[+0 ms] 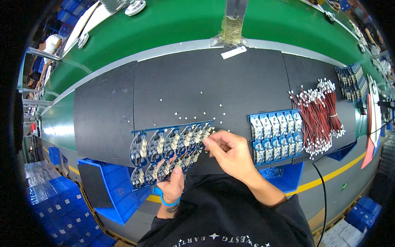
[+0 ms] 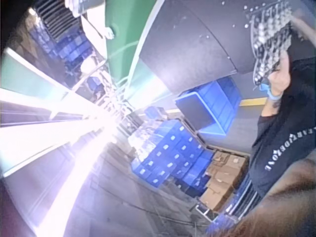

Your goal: The person assembles electronic components and wiring harnesses onto LED circuit boards by hand.

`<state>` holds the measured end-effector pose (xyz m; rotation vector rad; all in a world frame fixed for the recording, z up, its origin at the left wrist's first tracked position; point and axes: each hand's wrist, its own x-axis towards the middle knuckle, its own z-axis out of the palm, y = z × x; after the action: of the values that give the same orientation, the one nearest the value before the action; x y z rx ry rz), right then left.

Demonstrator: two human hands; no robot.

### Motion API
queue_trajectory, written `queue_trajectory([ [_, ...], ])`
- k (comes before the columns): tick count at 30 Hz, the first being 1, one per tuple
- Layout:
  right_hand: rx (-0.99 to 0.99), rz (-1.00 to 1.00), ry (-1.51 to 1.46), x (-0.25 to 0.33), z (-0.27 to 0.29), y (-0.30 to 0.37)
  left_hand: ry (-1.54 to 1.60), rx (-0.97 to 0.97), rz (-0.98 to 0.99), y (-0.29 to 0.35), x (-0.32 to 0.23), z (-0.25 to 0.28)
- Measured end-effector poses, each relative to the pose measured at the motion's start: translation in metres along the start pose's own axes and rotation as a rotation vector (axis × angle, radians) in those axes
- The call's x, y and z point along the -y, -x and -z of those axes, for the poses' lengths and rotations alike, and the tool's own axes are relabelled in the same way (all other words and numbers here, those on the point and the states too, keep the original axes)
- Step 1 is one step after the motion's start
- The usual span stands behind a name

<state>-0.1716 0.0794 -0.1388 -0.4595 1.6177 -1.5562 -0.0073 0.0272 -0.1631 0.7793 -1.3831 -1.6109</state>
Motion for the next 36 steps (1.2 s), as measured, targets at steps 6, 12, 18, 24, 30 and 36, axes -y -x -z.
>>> queue_trajectory([
  [6,-0.02,0.101,0.094,-0.003,-0.004,-0.01,-0.208,-0.018,-0.066,-0.006,-0.011,-0.005],
  [12,0.035,0.235,0.081,-0.006,-0.02,-0.012,-0.483,-0.146,-0.174,-0.006,-0.005,-0.01],
  [18,0.146,-0.078,-0.09,-0.005,-0.03,-0.016,-0.552,-0.182,-0.206,-0.014,-0.011,-0.012],
  [24,0.065,0.099,0.164,-0.015,-0.023,-0.019,-0.58,-0.321,-0.191,-0.011,0.003,-0.006],
  [30,0.198,0.008,-0.128,-0.001,-0.036,-0.022,-0.586,-0.245,-0.22,-0.013,0.003,-0.006],
  [36,0.239,-0.126,-0.166,-0.006,-0.032,-0.025,-0.683,-0.136,-0.265,-0.02,0.0,-0.006],
])
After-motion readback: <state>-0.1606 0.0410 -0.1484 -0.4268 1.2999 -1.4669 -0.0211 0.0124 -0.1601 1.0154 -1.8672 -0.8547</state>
